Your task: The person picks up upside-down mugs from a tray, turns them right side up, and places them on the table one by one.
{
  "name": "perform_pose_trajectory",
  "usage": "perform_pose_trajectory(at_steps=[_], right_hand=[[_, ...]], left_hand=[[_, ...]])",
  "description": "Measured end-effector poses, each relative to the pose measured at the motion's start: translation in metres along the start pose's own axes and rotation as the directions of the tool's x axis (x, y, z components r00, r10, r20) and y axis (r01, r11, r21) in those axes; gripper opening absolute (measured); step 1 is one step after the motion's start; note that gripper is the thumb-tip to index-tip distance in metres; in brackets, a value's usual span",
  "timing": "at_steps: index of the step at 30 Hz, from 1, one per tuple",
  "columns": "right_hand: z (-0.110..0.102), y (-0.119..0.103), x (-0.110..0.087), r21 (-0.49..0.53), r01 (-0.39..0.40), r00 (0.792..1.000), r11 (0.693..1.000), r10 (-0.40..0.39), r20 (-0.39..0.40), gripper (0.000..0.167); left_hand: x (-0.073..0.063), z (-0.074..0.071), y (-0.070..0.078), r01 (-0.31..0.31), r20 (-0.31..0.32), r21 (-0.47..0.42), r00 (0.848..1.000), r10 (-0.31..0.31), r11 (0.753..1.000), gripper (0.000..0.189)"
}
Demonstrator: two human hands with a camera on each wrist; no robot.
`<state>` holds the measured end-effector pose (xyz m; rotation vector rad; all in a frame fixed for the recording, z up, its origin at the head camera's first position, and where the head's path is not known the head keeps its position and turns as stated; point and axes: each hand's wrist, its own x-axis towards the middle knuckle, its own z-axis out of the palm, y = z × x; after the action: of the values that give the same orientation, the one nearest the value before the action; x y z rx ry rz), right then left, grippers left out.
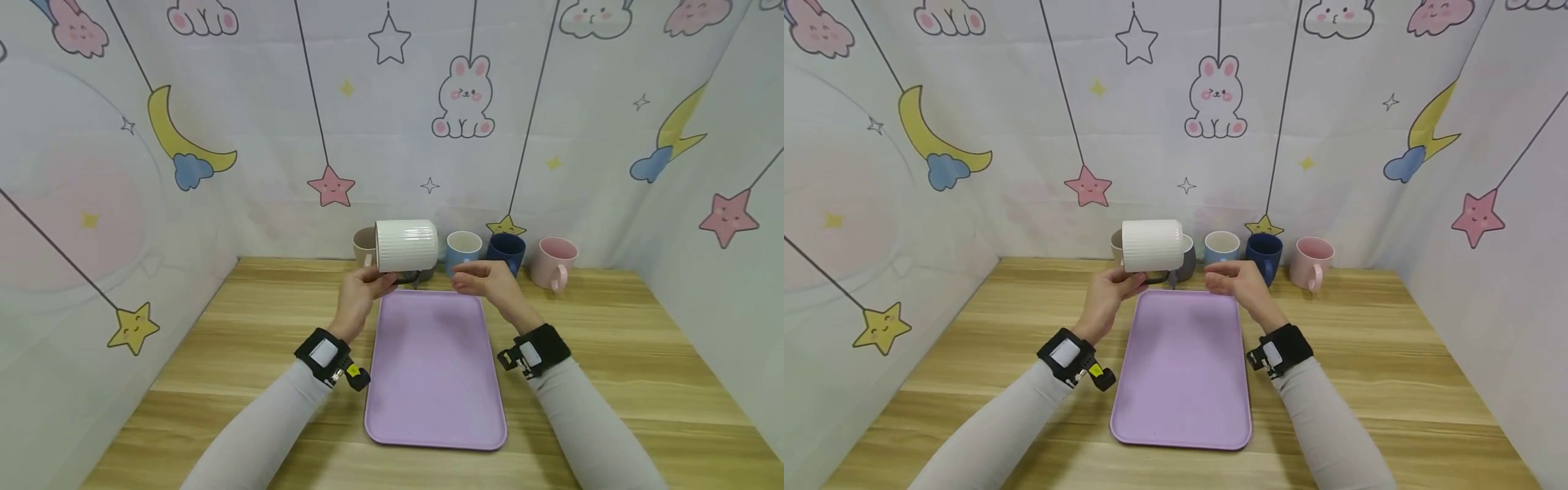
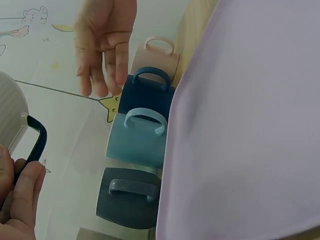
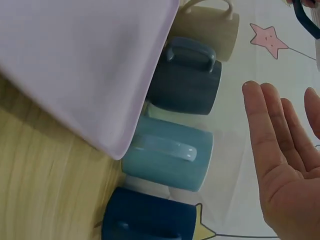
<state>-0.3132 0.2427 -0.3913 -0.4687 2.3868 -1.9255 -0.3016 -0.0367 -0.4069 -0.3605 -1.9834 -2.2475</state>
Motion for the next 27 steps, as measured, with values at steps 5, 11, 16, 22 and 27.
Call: perform_pose_trajectory(at_steps=[5,11,16,22,27], right_hand=[[-0.017,0.014,-0.003,-0.005,-0.065,0.998,0.998,0.065,-0.008,0.038],[-0.029,0.026,-0.008,-0.09,-0.128,0.99,0.988,0.123,-0.062,0.037],[-0.034,0.034,-0.009,-0.181,-0.238,0.971,0.954,0.227,-0.078,0.038],[-0.037,0.045,-0.011,-0.198,-0.33,0.943,0.923,0.329,-0.04,0.042],[-0.035,0.049,-0.013,-0.173,-0.359,0.932,0.917,0.363,-0.013,0.046]], left_hand=[[0.003,-0.012,0.003,-0.016,-0.04,0.006,0.999,0.016,1.0,0.027],[0.007,-0.024,0.004,-0.037,-0.112,0.035,0.993,0.04,0.999,0.026],[0.009,-0.033,0.009,-0.043,-0.166,-0.005,0.985,0.042,0.999,0.025],[0.012,-0.047,0.018,-0.051,-0.218,-0.025,0.975,0.044,0.998,0.028],[0.012,-0.06,0.024,-0.081,-0.275,-0.007,0.959,0.076,0.997,0.028]])
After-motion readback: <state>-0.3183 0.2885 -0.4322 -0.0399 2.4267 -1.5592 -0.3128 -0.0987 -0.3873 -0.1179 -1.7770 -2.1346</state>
